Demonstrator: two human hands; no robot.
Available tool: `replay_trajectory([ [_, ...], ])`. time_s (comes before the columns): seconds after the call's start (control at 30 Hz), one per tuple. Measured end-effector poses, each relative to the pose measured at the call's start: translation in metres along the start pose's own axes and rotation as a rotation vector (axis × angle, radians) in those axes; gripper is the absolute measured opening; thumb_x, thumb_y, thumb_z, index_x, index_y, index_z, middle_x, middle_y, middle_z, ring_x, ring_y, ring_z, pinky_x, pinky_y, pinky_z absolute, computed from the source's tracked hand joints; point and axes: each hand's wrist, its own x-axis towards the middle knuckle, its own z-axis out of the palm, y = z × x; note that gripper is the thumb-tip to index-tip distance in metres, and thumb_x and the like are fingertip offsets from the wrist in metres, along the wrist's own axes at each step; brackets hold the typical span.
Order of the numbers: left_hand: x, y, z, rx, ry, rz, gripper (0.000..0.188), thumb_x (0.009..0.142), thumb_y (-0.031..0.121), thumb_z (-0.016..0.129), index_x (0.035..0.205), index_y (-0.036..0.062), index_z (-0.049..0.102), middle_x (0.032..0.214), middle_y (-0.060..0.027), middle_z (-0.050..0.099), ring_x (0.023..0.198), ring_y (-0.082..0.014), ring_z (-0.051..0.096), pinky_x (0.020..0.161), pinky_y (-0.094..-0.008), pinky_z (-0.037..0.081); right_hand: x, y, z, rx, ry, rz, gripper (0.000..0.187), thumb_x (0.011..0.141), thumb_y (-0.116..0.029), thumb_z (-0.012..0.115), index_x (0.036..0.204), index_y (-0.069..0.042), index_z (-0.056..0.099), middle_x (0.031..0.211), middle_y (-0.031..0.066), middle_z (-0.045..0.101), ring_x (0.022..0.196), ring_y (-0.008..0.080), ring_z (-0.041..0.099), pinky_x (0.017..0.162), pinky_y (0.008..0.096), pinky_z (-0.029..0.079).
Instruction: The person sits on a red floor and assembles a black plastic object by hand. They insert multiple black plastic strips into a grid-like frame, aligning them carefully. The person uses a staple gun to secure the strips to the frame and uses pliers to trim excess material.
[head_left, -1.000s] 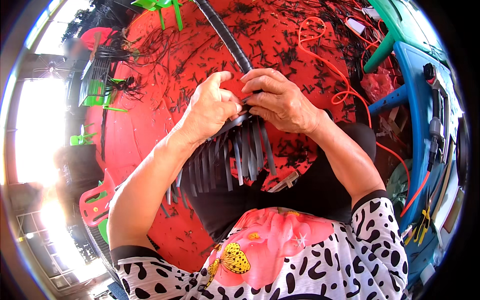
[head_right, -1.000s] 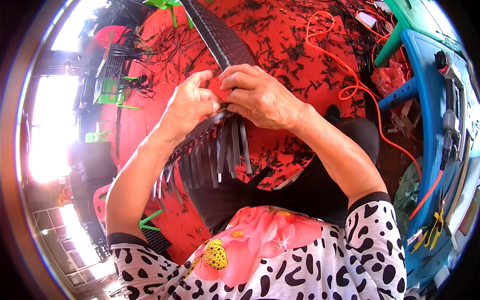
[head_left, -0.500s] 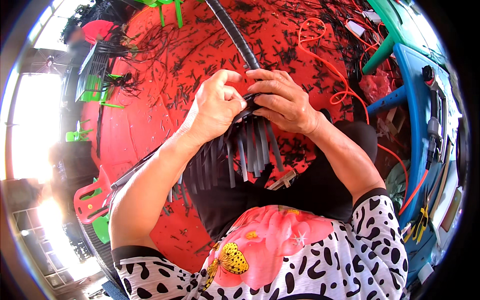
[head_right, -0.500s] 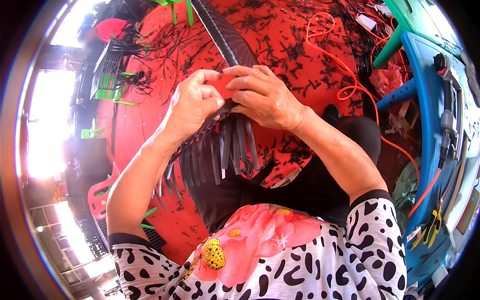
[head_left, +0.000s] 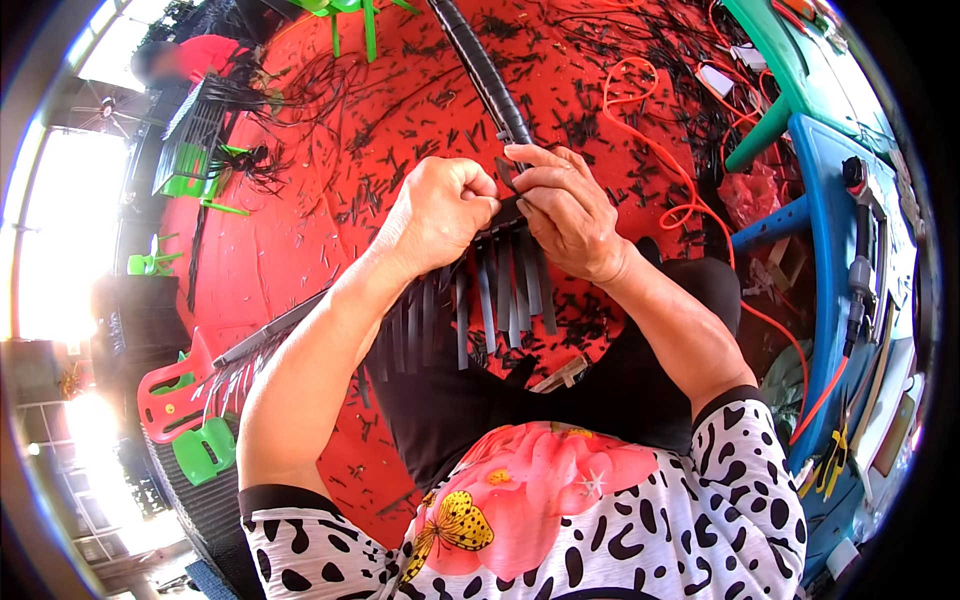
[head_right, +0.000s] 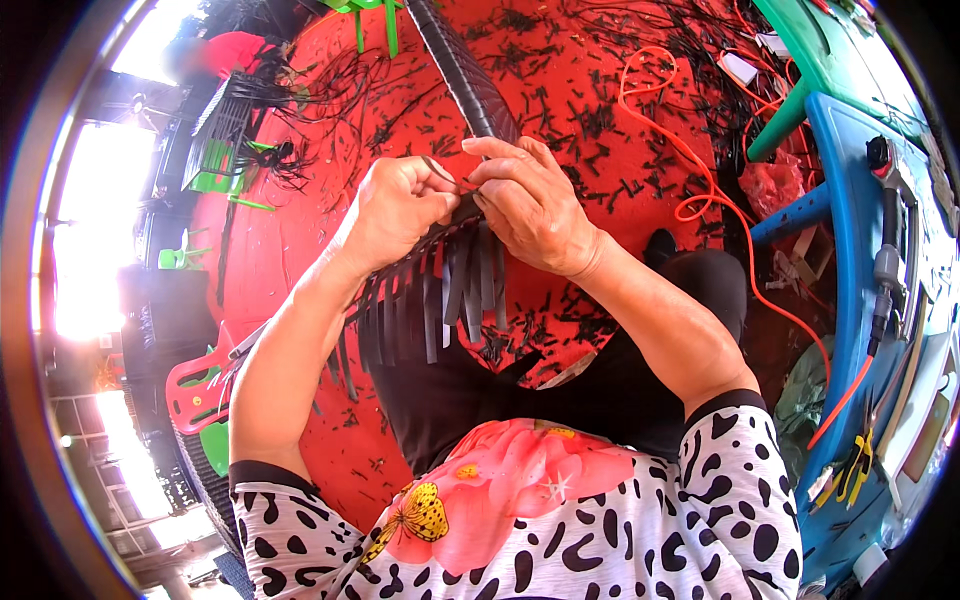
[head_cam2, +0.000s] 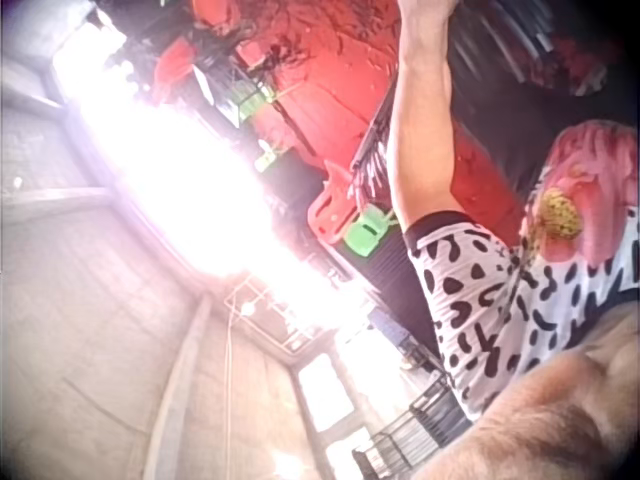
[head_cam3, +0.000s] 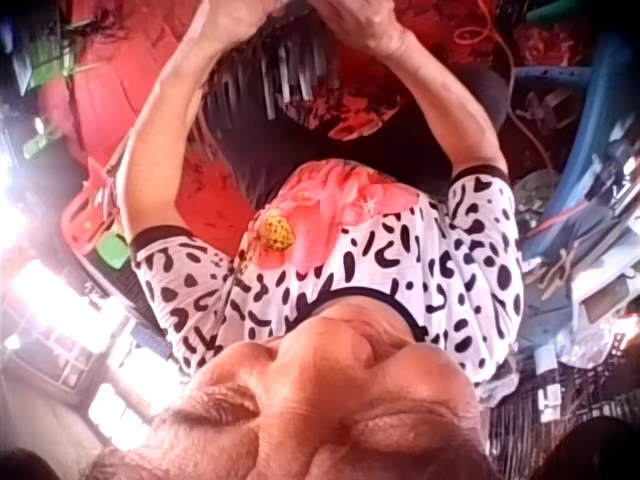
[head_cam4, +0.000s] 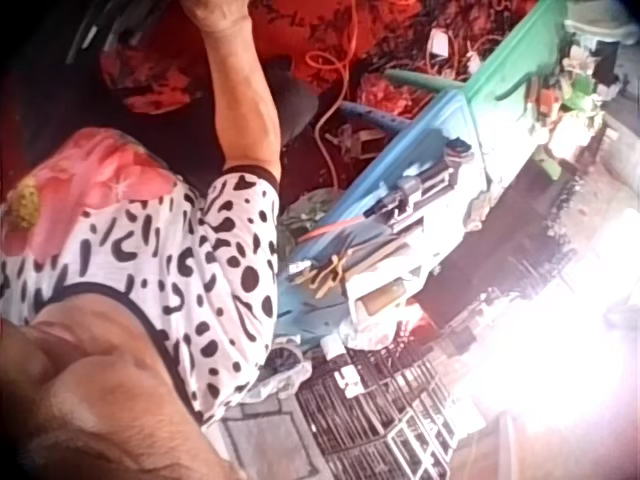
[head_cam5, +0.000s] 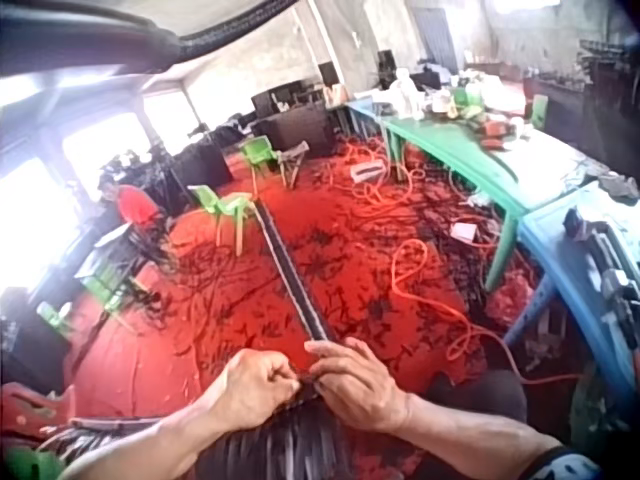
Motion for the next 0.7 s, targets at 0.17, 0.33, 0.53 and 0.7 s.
replay_trajectory([
  [0.17,-0.003,-0.009,0.004,0.060,0.091,0.116,0.013,0.075,0.007,0.061,0.080,-0.0039,0.065,0.063,-0.0067,0.062,0.062,-0.0083,0.059,0.058,-0.0261,0.047,0.009,-0.004,0.000,-0.066,-0.069,-0.016,0.016,0.073,0.006,0.064,0.084,-0.003,0.056,0.095,0.0099,0.060,0.105,0.0287,0.061,0.082,0.0407,0.045],
  [0.33,0.000,-0.001,0.004,-0.047,0.060,0.094,0.007,0.073,0.001,0.061,0.078,-0.0026,0.065,0.064,-0.0042,0.061,0.061,-0.0080,0.057,0.056,-0.0257,0.046,0.011,-0.003,-0.009,-0.087,-0.138,-0.003,0.021,0.068,0.003,0.071,0.085,-0.004,0.060,0.095,0.0066,0.062,0.108,0.0273,0.060,0.085,0.0403,0.044],
  [0.53,-0.003,0.001,-0.007,-0.093,-0.030,0.068,0.009,0.066,-0.002,0.064,0.076,-0.0013,0.065,0.061,-0.0031,0.061,0.058,-0.0071,0.056,0.054,-0.0246,0.044,0.015,0.001,-0.012,0.039,-0.201,0.030,0.026,0.065,-0.003,0.075,0.087,-0.003,0.062,0.096,0.0069,0.063,0.107,0.0270,0.060,0.080,0.0401,0.045],
  [0.7,-0.004,-0.005,-0.007,-0.119,-0.049,0.095,0.012,0.064,-0.001,0.064,0.076,-0.0005,0.066,0.063,-0.0013,0.062,0.060,-0.0058,0.056,0.054,-0.0232,0.044,0.015,0.000,-0.011,0.069,-0.207,0.068,0.026,0.065,-0.004,0.075,0.087,-0.005,0.061,0.097,0.0048,0.062,0.107,0.0239,0.058,0.081,0.0394,0.044],
])
